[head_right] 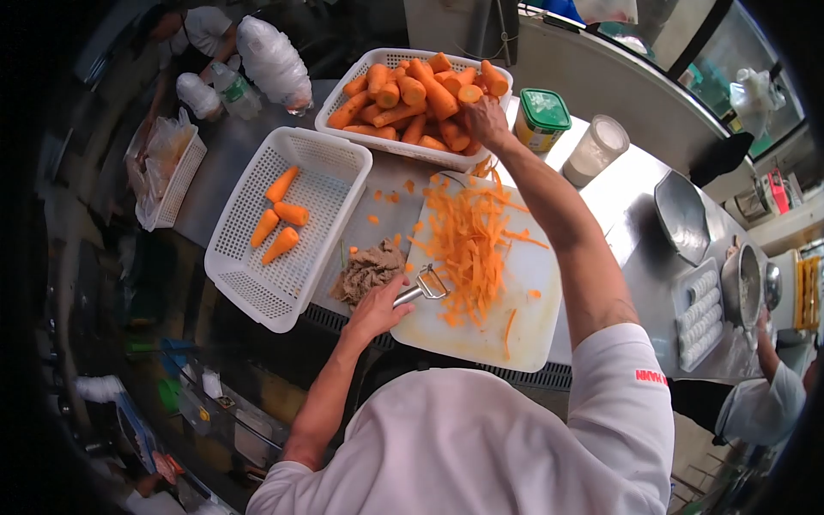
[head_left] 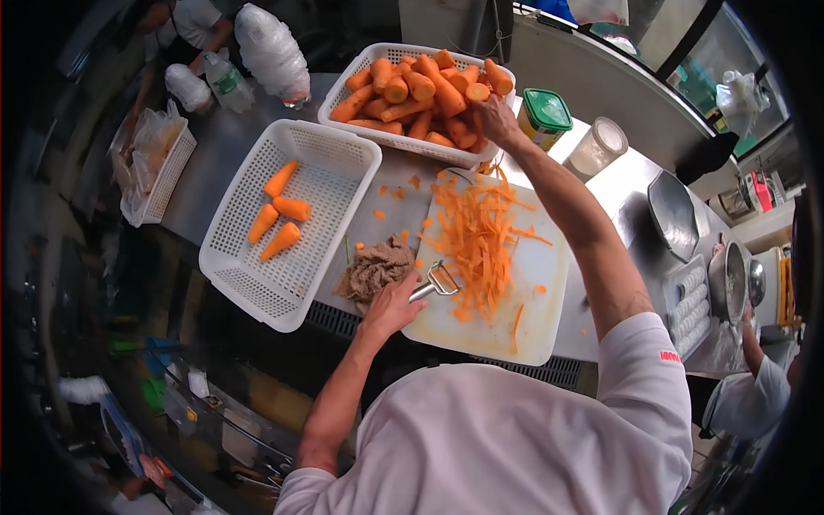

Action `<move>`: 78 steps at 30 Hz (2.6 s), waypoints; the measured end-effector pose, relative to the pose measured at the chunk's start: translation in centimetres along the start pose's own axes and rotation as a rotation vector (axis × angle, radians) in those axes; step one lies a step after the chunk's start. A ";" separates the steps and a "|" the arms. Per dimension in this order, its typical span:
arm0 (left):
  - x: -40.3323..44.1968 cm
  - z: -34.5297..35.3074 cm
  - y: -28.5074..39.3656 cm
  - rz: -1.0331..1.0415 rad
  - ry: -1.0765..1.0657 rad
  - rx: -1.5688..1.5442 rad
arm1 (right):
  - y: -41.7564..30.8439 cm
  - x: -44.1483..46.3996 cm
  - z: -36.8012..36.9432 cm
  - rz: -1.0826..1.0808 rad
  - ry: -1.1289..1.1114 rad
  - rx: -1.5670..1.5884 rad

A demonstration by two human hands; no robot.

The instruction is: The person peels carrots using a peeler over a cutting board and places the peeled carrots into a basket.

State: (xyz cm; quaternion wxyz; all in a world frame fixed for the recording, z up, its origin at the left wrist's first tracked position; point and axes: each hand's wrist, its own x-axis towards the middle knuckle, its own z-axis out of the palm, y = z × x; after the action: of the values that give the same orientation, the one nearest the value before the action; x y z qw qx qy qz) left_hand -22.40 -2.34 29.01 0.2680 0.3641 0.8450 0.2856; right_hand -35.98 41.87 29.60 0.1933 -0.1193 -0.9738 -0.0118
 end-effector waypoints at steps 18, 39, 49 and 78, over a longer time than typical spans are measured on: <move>3.6 -2.2 7.8 0.319 0.150 -0.362 | -4.6 -24.8 -9.3 0.970 0.344 2.360; 7.0 2.3 16.1 0.475 0.264 -0.167 | -7.7 -27.0 -7.8 1.019 0.443 2.384; -0.4 0.1 15.8 0.421 0.110 -0.063 | -4.7 -27.7 -7.6 1.016 0.571 2.235; 5.2 0.3 17.6 0.353 0.179 -0.151 | -8.1 -27.5 -8.8 0.995 0.441 2.208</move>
State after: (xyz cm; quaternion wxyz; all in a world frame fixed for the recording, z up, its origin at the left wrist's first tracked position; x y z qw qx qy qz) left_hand -17.15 11.84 39.42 0.1642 0.4586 0.7648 0.4218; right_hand -9.98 27.11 27.55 0.3343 -0.2454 -0.2565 0.8731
